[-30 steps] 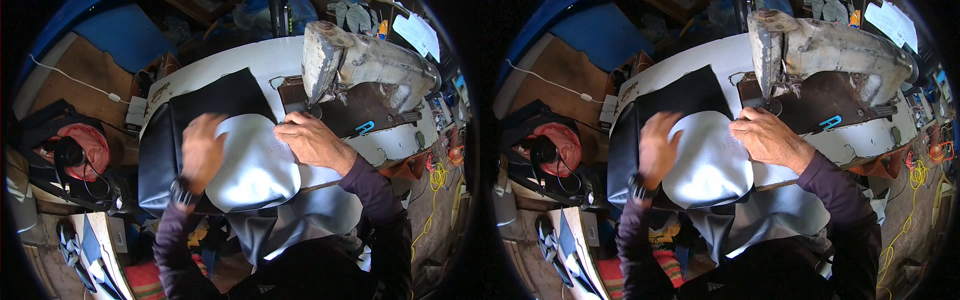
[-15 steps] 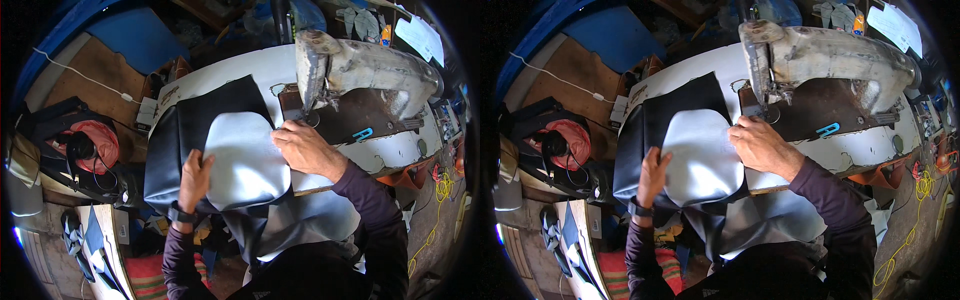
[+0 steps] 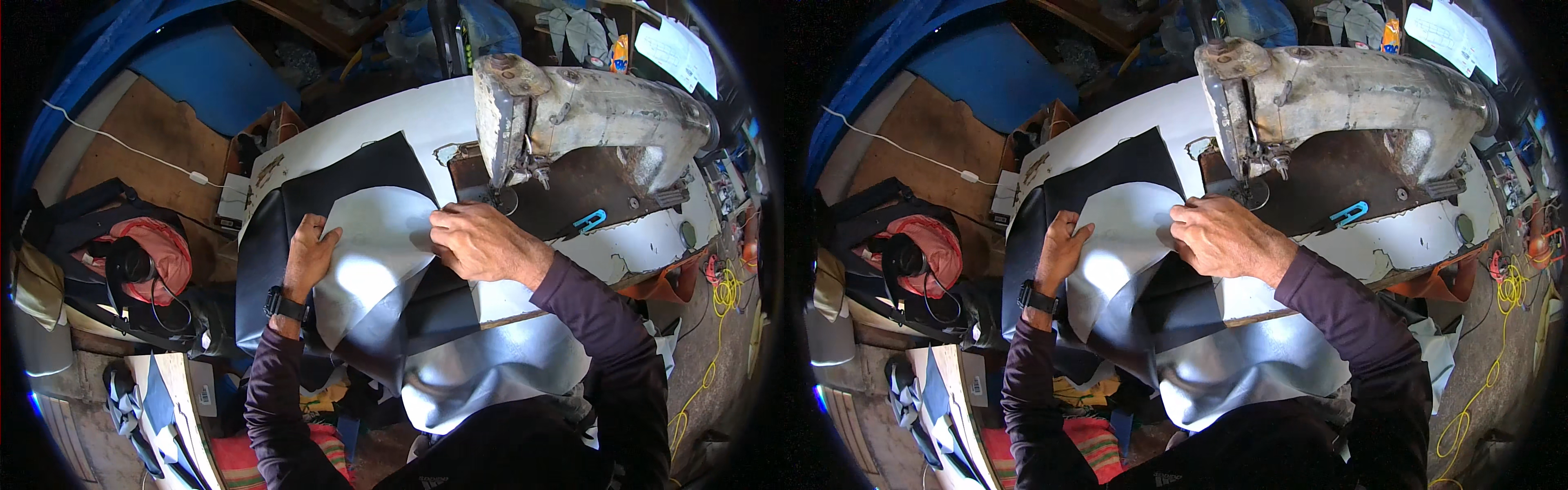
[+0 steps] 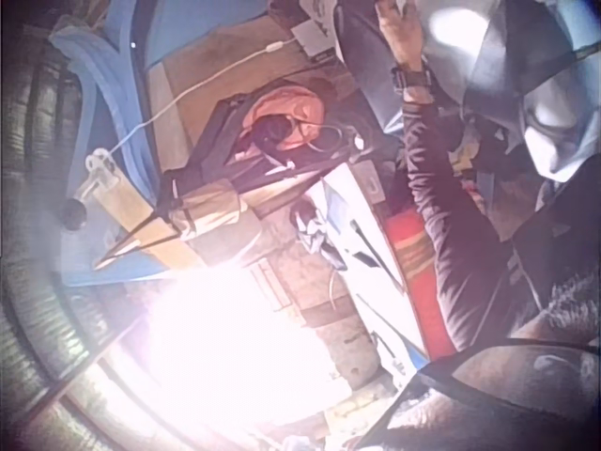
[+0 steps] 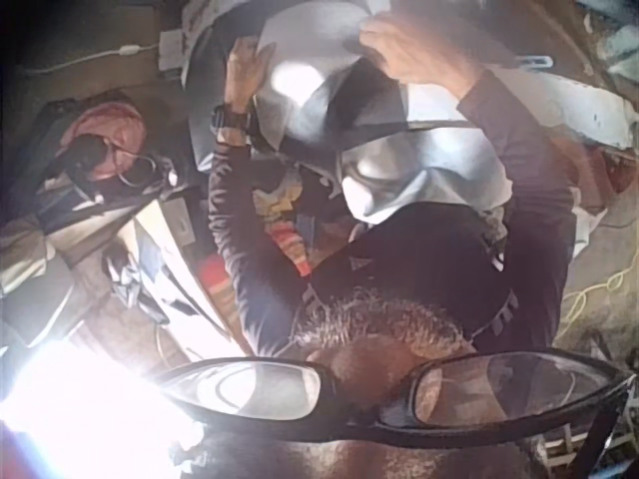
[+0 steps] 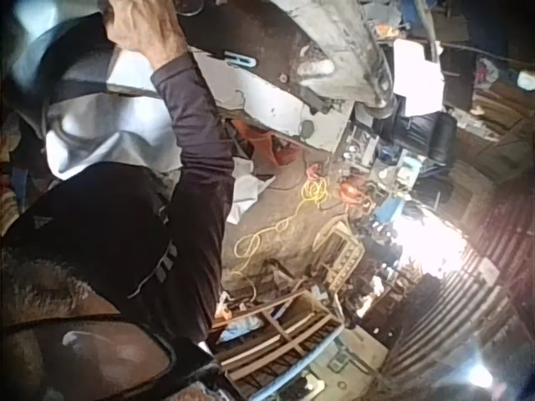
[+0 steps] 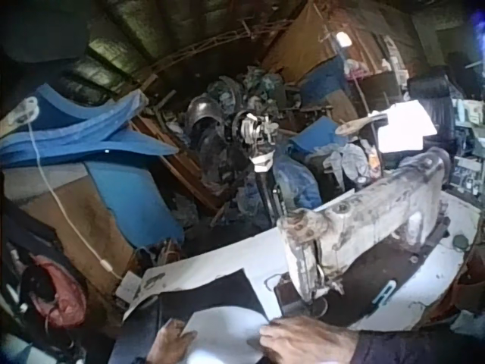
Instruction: Sew pieces of black and white upholstery material together using an industrial sewing machine.
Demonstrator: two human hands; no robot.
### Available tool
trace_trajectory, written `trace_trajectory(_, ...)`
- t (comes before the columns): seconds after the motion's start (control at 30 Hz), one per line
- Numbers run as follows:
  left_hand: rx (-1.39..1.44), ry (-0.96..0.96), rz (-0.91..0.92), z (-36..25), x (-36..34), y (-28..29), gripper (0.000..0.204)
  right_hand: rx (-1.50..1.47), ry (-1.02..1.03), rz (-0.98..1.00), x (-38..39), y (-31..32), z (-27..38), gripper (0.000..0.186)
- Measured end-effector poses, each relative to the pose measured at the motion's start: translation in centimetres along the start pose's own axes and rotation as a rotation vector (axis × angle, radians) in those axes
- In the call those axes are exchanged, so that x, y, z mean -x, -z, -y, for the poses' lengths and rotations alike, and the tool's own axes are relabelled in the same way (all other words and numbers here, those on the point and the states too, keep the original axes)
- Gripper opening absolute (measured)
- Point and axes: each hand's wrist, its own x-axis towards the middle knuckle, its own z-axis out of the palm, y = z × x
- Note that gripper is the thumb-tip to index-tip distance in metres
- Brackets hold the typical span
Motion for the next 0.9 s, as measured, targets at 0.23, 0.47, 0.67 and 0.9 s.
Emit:
trace_trajectory(0.23, 0.017, -0.003, 0.066, 1.5, -1.0, -0.6, 0.041, 0.09, -0.043, -0.088, -0.9, -1.4, 0.3, 0.02)
trace_trajectory(0.47, -0.043, -0.003, 0.089, -0.4, -1.9, 0.2, 0.037, 0.073, -0.156, -0.022, -1.7, -1.5, 0.4, 0.02)
trace_trajectory(0.67, -0.186, -0.098, 0.097, -2.8, -5.5, 1.8, 0.035, 0.159, -0.07, -0.068, -2.9, -1.5, -0.7, 0.008)
trace_trajectory(0.9, -0.225, -0.175, 0.126, -3.0, -9.8, 1.2, 0.036, 0.115, -0.088, -0.063, -3.9, -1.1, -0.9, 0.017)
